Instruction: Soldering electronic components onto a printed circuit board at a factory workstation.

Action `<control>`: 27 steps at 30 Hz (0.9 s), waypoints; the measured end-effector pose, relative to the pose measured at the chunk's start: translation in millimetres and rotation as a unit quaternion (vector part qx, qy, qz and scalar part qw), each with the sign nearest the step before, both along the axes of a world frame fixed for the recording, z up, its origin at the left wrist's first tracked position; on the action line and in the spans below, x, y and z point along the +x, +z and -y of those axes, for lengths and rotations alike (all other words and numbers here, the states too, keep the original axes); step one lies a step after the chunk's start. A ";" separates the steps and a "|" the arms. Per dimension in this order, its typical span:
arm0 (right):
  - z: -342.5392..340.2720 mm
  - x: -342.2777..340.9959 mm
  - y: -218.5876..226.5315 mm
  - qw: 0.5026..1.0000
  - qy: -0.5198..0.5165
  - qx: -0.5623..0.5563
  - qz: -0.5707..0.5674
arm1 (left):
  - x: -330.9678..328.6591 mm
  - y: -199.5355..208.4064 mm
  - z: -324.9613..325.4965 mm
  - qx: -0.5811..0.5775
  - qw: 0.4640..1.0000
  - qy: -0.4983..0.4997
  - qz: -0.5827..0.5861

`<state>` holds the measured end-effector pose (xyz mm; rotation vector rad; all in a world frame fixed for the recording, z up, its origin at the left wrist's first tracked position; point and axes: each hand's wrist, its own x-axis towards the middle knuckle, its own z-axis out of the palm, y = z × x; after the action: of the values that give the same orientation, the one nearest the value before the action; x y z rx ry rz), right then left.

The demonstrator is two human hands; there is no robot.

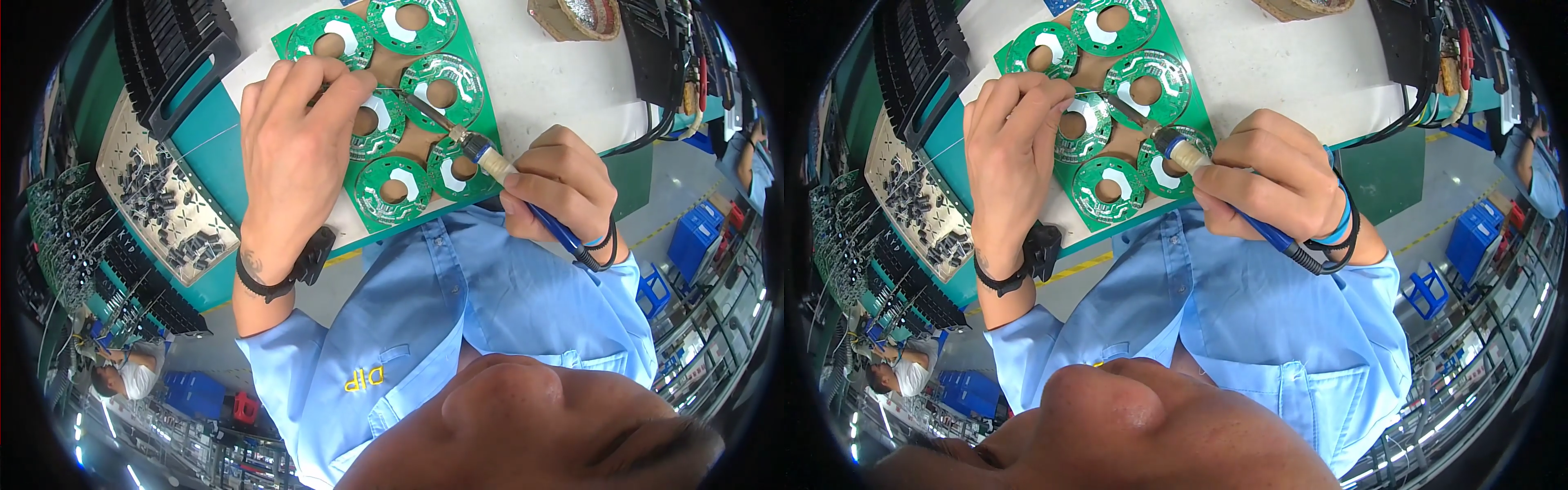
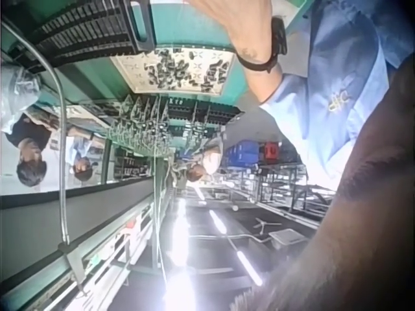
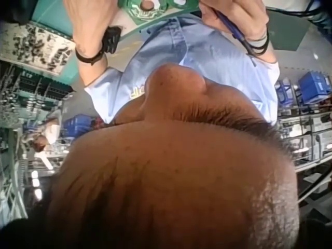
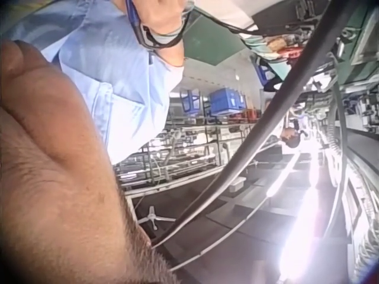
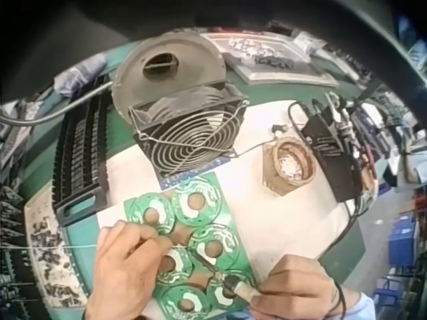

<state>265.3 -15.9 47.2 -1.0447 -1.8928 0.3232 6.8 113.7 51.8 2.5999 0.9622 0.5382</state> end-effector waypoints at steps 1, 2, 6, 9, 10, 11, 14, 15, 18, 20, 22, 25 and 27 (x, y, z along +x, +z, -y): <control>1.1 0.9 -0.3 1.000 0.005 -0.004 0.005 | 0.3 0.1 0.2 -0.002 1.000 0.000 -0.001; 2.2 1.9 -0.6 1.000 0.010 -0.008 0.010 | 0.8 0.3 0.5 -0.004 1.000 0.000 -0.001; 3.6 3.0 -1.2 1.000 0.014 -0.011 0.017 | 4.3 2.0 1.5 -0.007 1.000 0.000 -0.007; 2.2 1.2 -2.1 1.000 0.008 -0.004 0.013 | 5.2 2.7 1.9 -0.007 1.000 0.002 -0.010; 1.2 -0.1 -2.6 1.000 0.002 0.002 0.008 | 5.3 2.8 2.0 -0.007 1.000 0.004 -0.010; 0.7 -0.7 -2.8 1.000 -0.004 0.008 0.003 | 5.3 2.8 2.0 -0.007 1.000 0.007 -0.010; 0.8 -0.1 -2.9 1.000 -0.002 0.007 0.002 | 3.5 1.2 1.0 -0.001 1.000 0.004 -0.002; 0.7 0.1 -3.0 1.000 -0.001 0.006 0.001 | 2.8 0.8 0.6 0.002 1.000 0.003 0.002; 0.3 0.1 -3.8 1.000 -0.001 0.006 -0.002 | 1.3 0.3 -0.2 0.006 1.000 0.001 0.007; 0.6 0.1 -3.9 1.000 -0.001 0.007 -0.003 | 0.9 0.5 0.2 0.008 1.000 0.001 0.010; 1.2 0.2 -3.6 1.000 0.002 0.005 -0.003 | 0.8 1.5 1.0 0.006 1.000 0.003 0.011; 0.8 0.5 -3.6 1.000 0.004 0.002 -0.004 | 1.5 1.1 0.3 0.002 1.000 0.005 0.010; 1.3 0.4 -3.3 1.000 0.004 0.000 -0.007 | 2.3 0.7 -0.5 -0.001 1.000 0.007 0.006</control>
<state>265.7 -17.2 43.9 -1.0332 -1.8838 0.3349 9.1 114.2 52.4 2.5865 0.9771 0.5549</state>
